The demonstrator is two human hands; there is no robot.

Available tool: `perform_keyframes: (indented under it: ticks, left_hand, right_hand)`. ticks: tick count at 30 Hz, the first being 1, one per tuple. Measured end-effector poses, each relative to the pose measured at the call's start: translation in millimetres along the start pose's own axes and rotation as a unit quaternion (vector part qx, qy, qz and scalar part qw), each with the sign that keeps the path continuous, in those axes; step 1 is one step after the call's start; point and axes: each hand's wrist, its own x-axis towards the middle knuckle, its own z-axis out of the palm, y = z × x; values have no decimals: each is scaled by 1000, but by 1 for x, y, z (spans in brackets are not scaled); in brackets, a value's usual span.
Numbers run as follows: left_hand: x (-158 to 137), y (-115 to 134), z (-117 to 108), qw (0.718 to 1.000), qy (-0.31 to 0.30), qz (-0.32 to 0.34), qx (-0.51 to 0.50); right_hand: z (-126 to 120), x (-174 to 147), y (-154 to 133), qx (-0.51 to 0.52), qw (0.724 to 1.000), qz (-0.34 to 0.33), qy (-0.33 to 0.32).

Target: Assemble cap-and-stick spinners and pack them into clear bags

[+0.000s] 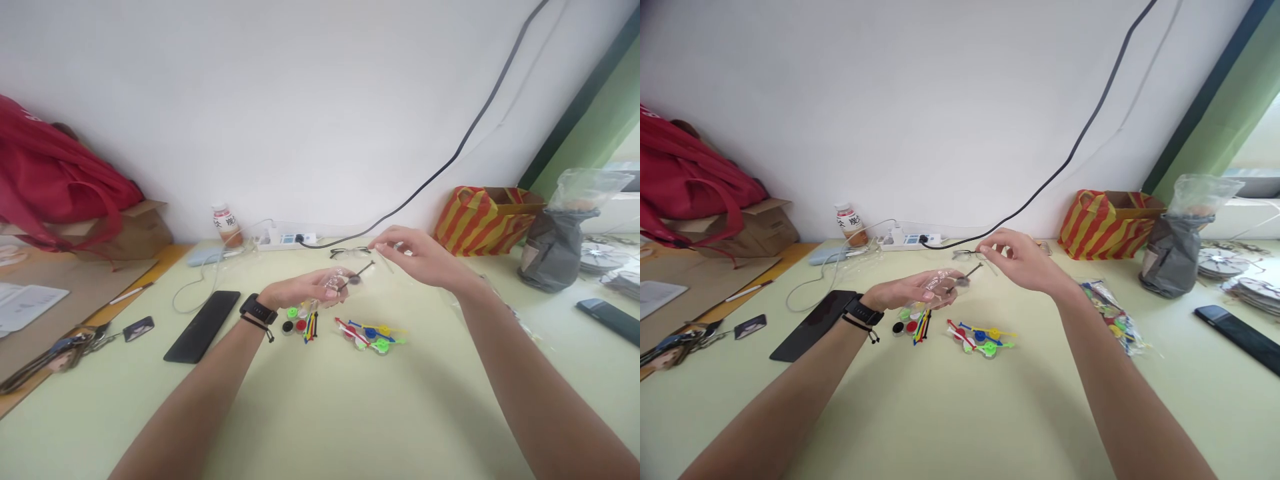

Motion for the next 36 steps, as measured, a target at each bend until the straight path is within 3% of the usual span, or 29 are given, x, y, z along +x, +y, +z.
perform_keyframes:
  ticks: [3,5,8,11,16,20,21,23,25,27,32,36]
  left_hand:
    - [1,-2,-1,1000,1,-1,-14]
    - [0,-3,-3,1000,-1,-3,-26]
    - [-1,-4,-4,999,0,-14,-46]
    - [-2,-2,-1,997,13,-29,-71]
    - [3,1,4,988,94,-86,-89]
    - [7,-10,-6,971,200,-105,-84]
    - [8,-13,-10,963,231,-101,-97]
    - [9,-20,-19,948,278,-85,-132]
    - [10,-23,-25,939,296,-71,-160]
    - [11,-23,-27,939,288,-64,-179]
    - [10,-19,-19,951,273,-31,-141]
    - [8,-18,-16,960,278,-25,-27]
  right_hand:
    - [-7,-4,-4,8,1000,25,-5]
    - [-11,-6,-5,33,997,38,-52]
    - [-13,-8,-4,89,989,32,-110]
    - [-11,-7,-4,131,985,12,-114]
    - [-9,-4,1,140,984,-17,-111]
    - [-8,-3,19,83,992,72,-60]
    - [-7,-3,26,47,991,97,-80]
    - [0,-3,38,-13,974,111,-199]
    - [12,-2,46,-13,934,87,-347]
    - [27,-1,50,16,896,74,-437]
    - [55,3,52,44,857,116,-500]
    - [57,3,54,70,852,123,-503]
